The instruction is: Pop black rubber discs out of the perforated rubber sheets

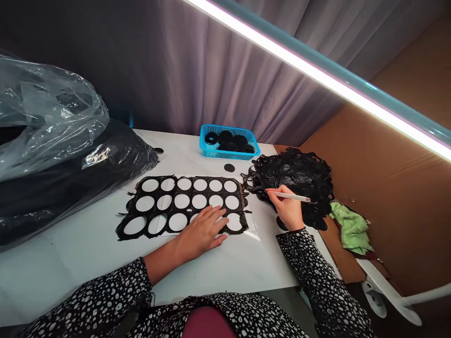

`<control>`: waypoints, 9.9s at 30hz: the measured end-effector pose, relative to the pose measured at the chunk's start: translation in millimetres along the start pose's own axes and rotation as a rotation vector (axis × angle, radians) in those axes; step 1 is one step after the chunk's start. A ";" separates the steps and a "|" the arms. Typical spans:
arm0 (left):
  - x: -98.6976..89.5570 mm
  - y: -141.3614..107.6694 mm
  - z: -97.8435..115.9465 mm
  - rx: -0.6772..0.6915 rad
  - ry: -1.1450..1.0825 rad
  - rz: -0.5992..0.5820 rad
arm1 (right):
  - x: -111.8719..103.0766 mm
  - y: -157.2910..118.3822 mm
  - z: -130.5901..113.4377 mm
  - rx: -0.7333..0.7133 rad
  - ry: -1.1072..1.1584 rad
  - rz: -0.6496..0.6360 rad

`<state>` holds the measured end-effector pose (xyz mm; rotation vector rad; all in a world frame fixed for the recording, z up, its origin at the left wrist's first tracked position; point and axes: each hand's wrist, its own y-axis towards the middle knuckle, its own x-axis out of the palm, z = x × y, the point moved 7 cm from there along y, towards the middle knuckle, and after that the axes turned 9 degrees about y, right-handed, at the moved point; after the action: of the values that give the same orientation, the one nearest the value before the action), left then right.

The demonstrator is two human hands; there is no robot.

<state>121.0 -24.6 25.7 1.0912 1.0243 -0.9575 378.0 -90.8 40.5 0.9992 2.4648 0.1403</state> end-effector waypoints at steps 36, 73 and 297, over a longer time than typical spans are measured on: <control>20.1 3.1 -8.3 -0.070 0.077 0.011 | 74.4 -0.8 -18.0 -0.370 -0.385 -0.264; 33.3 31.8 -28.5 -0.138 0.055 -0.048 | 69.5 83.7 -7.0 -0.296 -0.512 0.016; -61.6 -28.4 -26.4 -0.476 -0.096 0.368 | 152.9 -30.0 -85.3 0.047 0.440 -0.986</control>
<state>74.1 1.8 74.8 0.7871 0.8727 -0.4326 224.4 -1.9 48.4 -0.3539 3.0599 -0.0345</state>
